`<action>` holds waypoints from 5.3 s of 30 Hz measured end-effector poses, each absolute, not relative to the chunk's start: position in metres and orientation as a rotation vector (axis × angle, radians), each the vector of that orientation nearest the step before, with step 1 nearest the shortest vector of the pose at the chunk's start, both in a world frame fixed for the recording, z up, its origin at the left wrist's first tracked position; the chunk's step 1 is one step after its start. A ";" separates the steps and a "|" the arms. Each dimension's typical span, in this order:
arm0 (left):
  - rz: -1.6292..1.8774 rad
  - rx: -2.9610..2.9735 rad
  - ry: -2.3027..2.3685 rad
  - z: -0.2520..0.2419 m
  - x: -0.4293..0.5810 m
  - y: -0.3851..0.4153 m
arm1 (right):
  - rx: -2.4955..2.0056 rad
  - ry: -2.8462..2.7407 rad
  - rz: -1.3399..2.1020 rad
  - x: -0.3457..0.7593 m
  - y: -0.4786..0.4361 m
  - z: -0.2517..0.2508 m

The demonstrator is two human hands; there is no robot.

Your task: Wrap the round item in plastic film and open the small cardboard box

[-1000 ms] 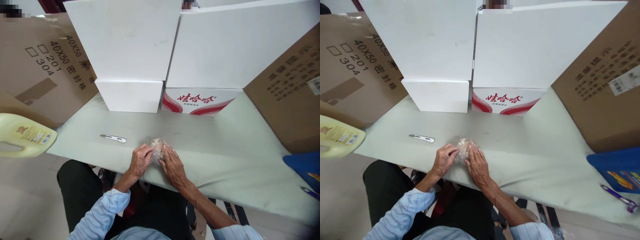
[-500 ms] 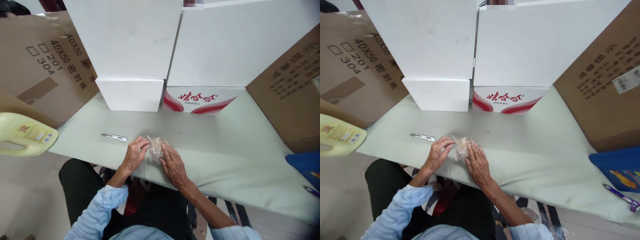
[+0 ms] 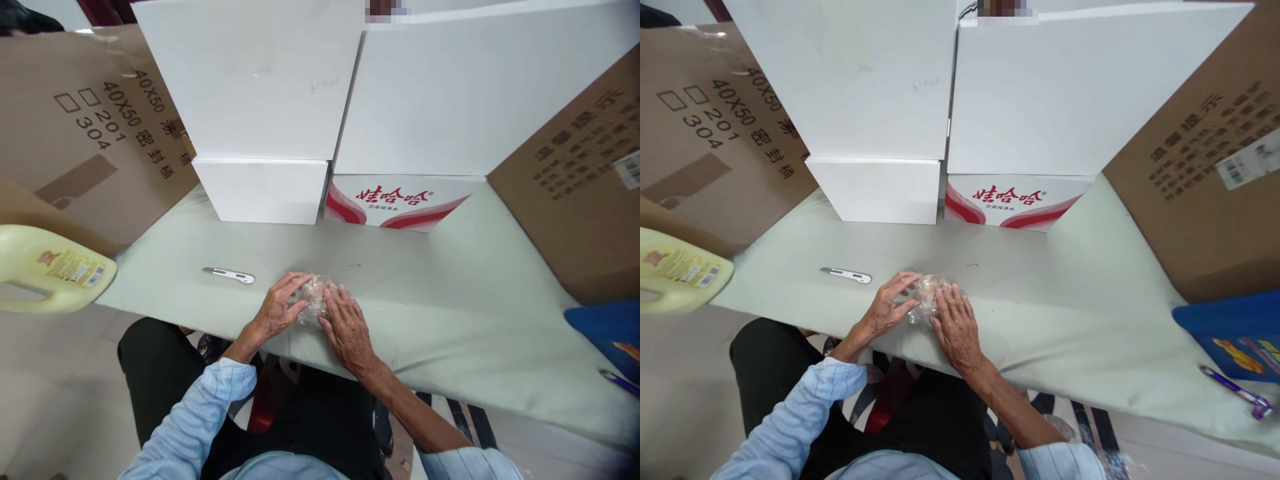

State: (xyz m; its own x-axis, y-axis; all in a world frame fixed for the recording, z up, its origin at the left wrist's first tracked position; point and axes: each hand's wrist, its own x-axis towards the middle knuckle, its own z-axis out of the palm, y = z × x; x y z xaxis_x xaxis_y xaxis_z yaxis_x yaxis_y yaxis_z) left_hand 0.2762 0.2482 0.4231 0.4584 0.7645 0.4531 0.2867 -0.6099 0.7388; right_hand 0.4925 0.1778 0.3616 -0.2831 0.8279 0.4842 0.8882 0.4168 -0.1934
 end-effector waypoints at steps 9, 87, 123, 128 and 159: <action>1.265 2.133 0.847 0.427 0.287 0.243 | -1.443 -2.198 -0.174 0.493 0.174 0.369; 1.012 2.589 1.180 0.385 0.275 0.205 | -1.239 -2.292 0.082 0.514 0.197 0.361; 0.246 3.075 0.512 0.429 0.286 0.295 | -1.448 -2.171 0.295 0.510 0.213 0.358; 0.207 3.137 0.730 0.421 0.291 0.272 | -1.505 -2.189 0.329 0.512 0.214 0.351; 0.430 2.831 0.930 0.392 0.301 0.237 | -1.322 -2.300 0.452 0.542 0.224 0.344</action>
